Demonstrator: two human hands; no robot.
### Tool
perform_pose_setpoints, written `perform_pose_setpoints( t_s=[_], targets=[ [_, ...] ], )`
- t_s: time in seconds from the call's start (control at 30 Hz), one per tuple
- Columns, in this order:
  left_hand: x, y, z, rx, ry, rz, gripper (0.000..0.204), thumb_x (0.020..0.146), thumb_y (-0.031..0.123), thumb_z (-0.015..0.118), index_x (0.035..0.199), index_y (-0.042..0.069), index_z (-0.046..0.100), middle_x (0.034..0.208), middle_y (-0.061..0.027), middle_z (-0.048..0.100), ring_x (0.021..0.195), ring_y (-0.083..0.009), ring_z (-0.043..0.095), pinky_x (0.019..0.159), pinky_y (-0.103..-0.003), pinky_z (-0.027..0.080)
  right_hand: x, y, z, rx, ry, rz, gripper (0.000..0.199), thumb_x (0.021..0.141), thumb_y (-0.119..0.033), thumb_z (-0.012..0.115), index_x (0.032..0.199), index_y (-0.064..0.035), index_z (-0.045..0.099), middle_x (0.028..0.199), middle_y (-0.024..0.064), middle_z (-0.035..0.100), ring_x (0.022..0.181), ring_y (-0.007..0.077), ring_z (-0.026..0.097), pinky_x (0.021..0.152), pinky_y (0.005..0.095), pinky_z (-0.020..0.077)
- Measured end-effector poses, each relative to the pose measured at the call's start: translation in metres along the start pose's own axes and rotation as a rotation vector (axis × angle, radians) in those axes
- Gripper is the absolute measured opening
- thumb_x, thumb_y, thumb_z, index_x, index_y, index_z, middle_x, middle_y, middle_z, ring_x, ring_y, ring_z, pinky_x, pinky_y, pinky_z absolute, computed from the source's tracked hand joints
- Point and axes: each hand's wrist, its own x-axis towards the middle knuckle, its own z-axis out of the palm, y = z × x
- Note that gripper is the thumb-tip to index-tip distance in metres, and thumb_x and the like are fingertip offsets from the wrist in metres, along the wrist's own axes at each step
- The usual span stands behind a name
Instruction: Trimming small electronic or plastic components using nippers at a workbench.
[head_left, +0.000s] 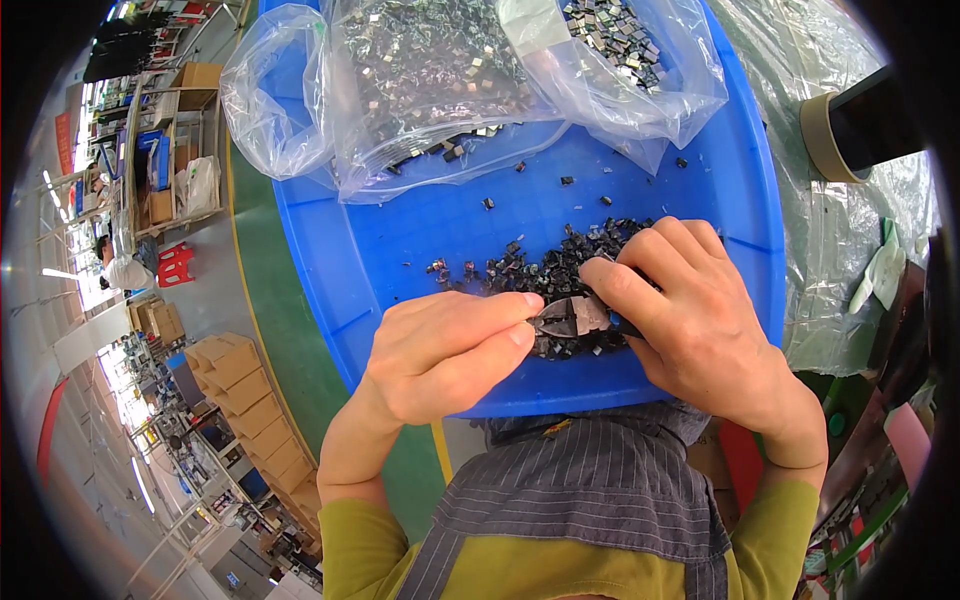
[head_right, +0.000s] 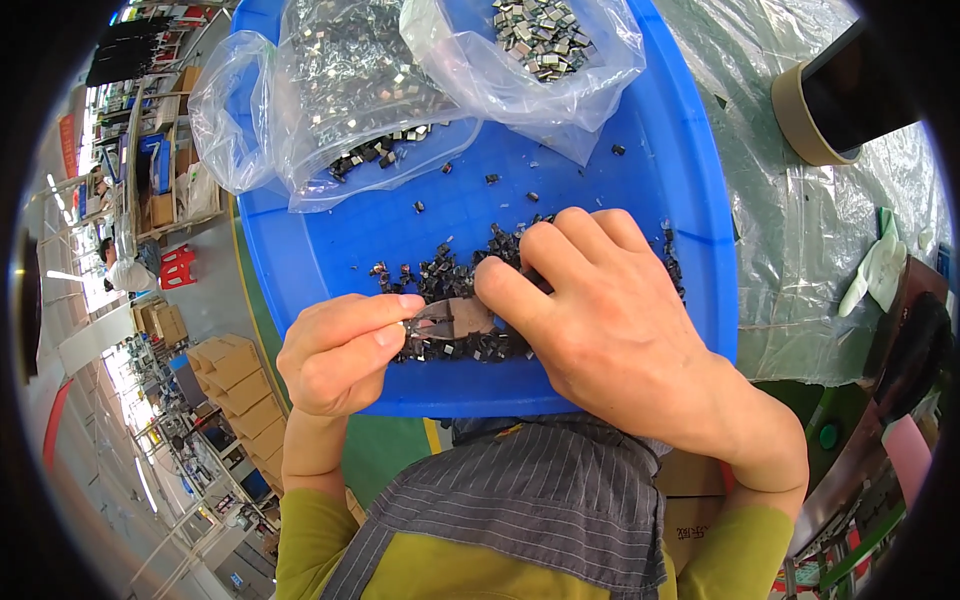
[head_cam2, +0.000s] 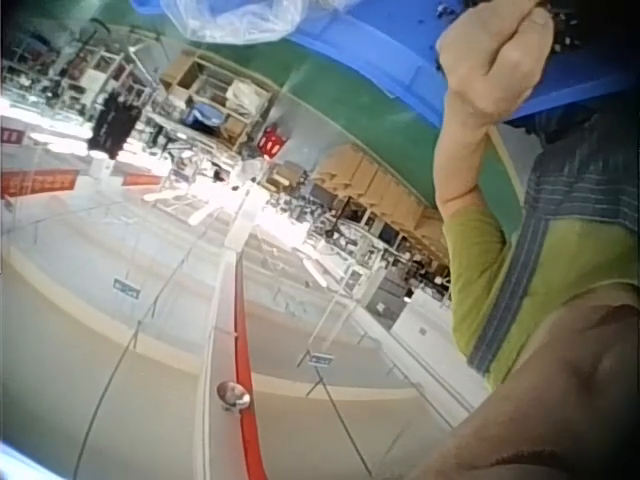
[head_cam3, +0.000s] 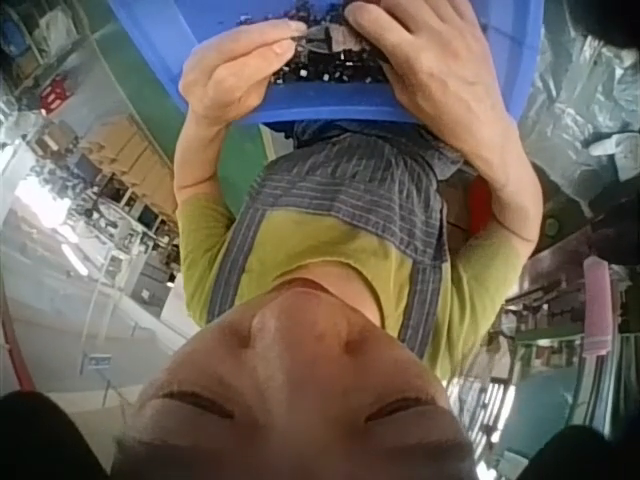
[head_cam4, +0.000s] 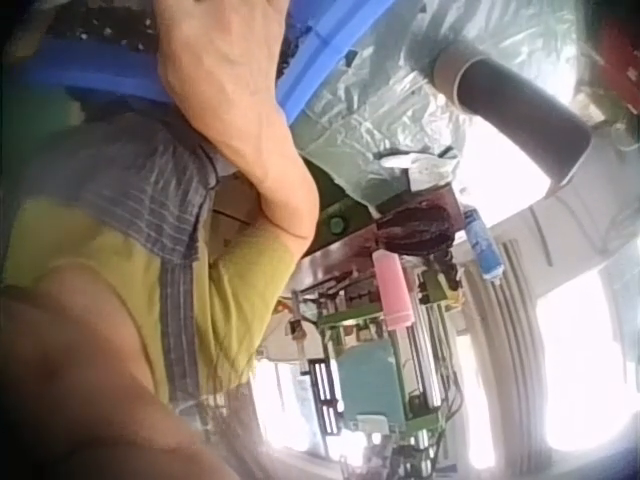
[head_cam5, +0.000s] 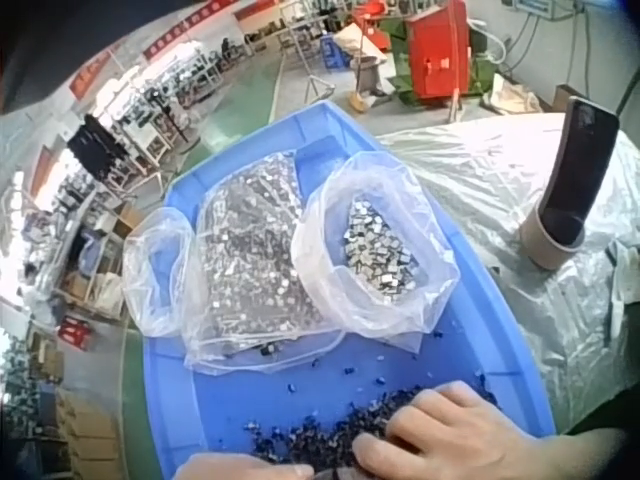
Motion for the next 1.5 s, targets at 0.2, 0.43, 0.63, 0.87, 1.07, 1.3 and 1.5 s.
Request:
perform_pose_setpoints(
  t_s=[0.2, 0.43, 0.63, 0.87, 1.07, 1.3, 1.5],
  targets=[
    [0.000, -0.001, 0.001, -0.034, 0.044, 0.016, 0.025, 0.072, -0.003, 0.072, 0.094, 0.000, 0.061, 0.093, -0.0185, 0.068, 0.062, -0.0212, 0.066, 0.049, -0.028, 0.053, -0.001, -0.002, -0.002, 0.021, -0.023, -0.002, 0.020, 0.070, -0.005, 0.061, 0.088, -0.0099, 0.054, 0.076, 0.0049, 0.044, 0.072, 0.0227, 0.047, 0.065, 0.0346, 0.0348],
    [-0.001, 0.011, 0.002, -0.393, -0.021, -0.345, 0.017, 0.089, -0.007, 0.054, 0.105, -0.002, 0.048, 0.091, -0.0215, 0.061, 0.062, -0.0199, 0.066, 0.051, -0.026, 0.054, -0.002, -0.002, 0.002, -0.062, 0.067, 0.019, 0.022, 0.069, -0.006, 0.061, 0.090, -0.0099, 0.056, 0.075, 0.0046, 0.043, 0.071, 0.0222, 0.047, 0.064, 0.0347, 0.0352],
    [0.002, 0.013, 0.001, -0.833, 0.074, -0.609, 0.022, 0.087, -0.015, 0.048, 0.106, -0.005, 0.050, 0.094, -0.0149, 0.058, 0.066, -0.0135, 0.063, 0.063, -0.025, 0.051, -0.001, -0.002, 0.003, -0.098, 0.075, 0.042, 0.030, 0.068, -0.007, 0.061, 0.097, -0.0082, 0.058, 0.077, 0.0051, 0.043, 0.073, 0.0224, 0.047, 0.065, 0.0351, 0.0360],
    [0.003, 0.015, 0.002, -0.843, 0.124, -0.641, 0.017, 0.088, -0.011, 0.049, 0.103, -0.003, 0.048, 0.096, -0.0142, 0.056, 0.059, -0.0074, 0.054, 0.059, -0.023, 0.049, -0.001, -0.002, 0.006, -0.144, 0.095, 0.016, 0.035, 0.069, -0.009, 0.060, 0.104, -0.0075, 0.059, 0.080, 0.0059, 0.044, 0.075, 0.0232, 0.046, 0.069, 0.0358, 0.0368],
    [0.001, 0.012, 0.001, -0.853, 0.120, -0.631, 0.018, 0.086, -0.012, 0.050, 0.102, -0.003, 0.049, 0.097, -0.0152, 0.057, 0.066, -0.0079, 0.055, 0.060, -0.021, 0.047, 0.000, -0.004, 0.003, -0.145, 0.081, 0.038, 0.056, 0.056, 0.002, 0.066, 0.111, -0.0072, 0.061, 0.085, 0.0068, 0.050, 0.079, 0.0251, 0.051, 0.075, 0.0382, 0.0394],
    [0.000, 0.012, 0.003, -0.773, 0.095, -0.568, 0.019, 0.086, -0.013, 0.051, 0.102, -0.004, 0.048, 0.093, -0.0163, 0.058, 0.067, -0.0094, 0.054, 0.056, -0.020, 0.046, -0.001, -0.005, 0.005, -0.136, 0.083, 0.042, 0.055, 0.058, 0.003, 0.063, 0.112, -0.0073, 0.061, 0.085, 0.0071, 0.050, 0.081, 0.0258, 0.051, 0.077, 0.0392, 0.0399],
    [0.000, 0.010, 0.005, -0.637, 0.010, -0.510, 0.015, 0.090, -0.004, 0.047, 0.104, 0.001, 0.043, 0.094, -0.0194, 0.053, 0.051, -0.0085, 0.048, 0.048, -0.021, 0.043, -0.002, -0.005, 0.007, -0.206, 0.136, 0.021, 0.050, 0.063, 0.001, 0.062, 0.112, -0.0076, 0.061, 0.086, 0.0070, 0.050, 0.080, 0.0251, 0.051, 0.076, 0.0392, 0.0402]
  ],
)
